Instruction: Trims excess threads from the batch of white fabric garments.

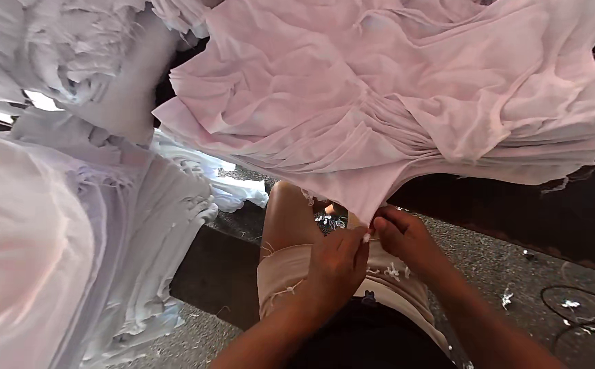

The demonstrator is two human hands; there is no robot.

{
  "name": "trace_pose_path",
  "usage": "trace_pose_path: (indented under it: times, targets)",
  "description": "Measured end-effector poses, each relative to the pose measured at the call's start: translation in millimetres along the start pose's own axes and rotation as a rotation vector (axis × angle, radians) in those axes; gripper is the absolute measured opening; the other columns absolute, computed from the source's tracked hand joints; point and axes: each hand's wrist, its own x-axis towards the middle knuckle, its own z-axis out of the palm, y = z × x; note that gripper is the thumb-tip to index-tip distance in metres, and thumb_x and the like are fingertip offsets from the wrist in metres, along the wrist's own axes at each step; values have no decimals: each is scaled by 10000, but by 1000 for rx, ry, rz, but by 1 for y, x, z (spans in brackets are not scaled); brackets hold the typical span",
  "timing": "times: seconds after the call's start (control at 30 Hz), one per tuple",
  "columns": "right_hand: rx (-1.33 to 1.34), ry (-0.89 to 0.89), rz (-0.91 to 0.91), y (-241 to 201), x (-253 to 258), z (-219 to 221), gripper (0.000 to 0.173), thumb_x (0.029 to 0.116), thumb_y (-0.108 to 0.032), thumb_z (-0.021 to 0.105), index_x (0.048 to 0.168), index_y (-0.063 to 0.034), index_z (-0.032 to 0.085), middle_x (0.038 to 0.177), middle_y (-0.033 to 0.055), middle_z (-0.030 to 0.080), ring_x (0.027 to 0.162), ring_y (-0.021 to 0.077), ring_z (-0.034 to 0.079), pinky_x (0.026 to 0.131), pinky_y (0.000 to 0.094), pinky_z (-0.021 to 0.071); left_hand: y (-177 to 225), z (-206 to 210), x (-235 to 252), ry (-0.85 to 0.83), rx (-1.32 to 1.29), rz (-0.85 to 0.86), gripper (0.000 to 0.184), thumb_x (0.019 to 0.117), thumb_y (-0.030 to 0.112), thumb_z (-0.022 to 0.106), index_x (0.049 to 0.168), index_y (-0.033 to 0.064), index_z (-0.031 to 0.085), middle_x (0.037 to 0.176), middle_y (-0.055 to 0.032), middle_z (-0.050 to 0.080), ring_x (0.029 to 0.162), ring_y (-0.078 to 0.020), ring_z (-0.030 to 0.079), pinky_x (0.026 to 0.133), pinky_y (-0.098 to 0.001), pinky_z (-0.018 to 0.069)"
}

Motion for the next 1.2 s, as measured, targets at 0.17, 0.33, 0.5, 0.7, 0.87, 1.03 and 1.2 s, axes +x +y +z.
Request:
trace_pose_path:
  times: [0.17,0.33,0.5,0.7,0.87,1.03,1.2]
  targets:
    - [-24,25,51,-7,3,9,169,1037,-154,572,968,-32,666,810,-77,644,705,-71,583,658,122,494,-3,9,-9,-30,6,83,139,918,60,636,873,-30,732,694,-106,681,638,-160,668,649,-225,555]
    - [-453,83,-211,4,-10,-5,313,1037,-224,550,888,11,693,709,0,612,631,-50,531,615,106,449,-6,-6,-10,-216,-427,-227,197,970,113,640,996,-57,736,901,-135,697,772,-73,659,726,-174,552]
    - [-485,109,-344,2,-28,-11,294,1013,-186,559,865,23,702,700,4,614,619,-82,498,596,65,412,0,-9,13,-261,-1014,-962,273,1049,98,479,1241,-68,581,1070,-40,675,915,-84,680,850,-275,579]
    - [-529,119,-427,2,-31,-7,269,999,-159,573,871,36,706,708,24,633,630,-79,520,614,57,431,11,1,39,-277,-1387,-1177,173,1068,41,452,1087,-10,615,954,-32,719,877,-92,701,838,-258,580]
    - [-717,39,-466,-7,-35,-19,259,993,-185,601,879,19,713,716,70,655,615,-12,547,600,87,441,13,1,32,-277,-1338,-1155,143,1023,6,540,977,14,675,854,27,699,798,-39,671,822,-225,569]
    - [-966,127,-348,-12,-31,-34,524,987,-406,618,1188,76,644,970,207,688,778,260,670,683,391,572,11,-8,16,-269,-1148,-1017,201,1032,51,540,939,27,717,819,67,696,778,3,651,789,-189,544]
    - [-1123,194,-599,0,-27,-27,319,1032,-236,579,1109,44,710,913,199,709,789,281,707,710,359,591,12,-13,7,-266,-1120,-947,219,1032,54,525,947,38,727,797,87,687,766,18,638,770,-181,536]
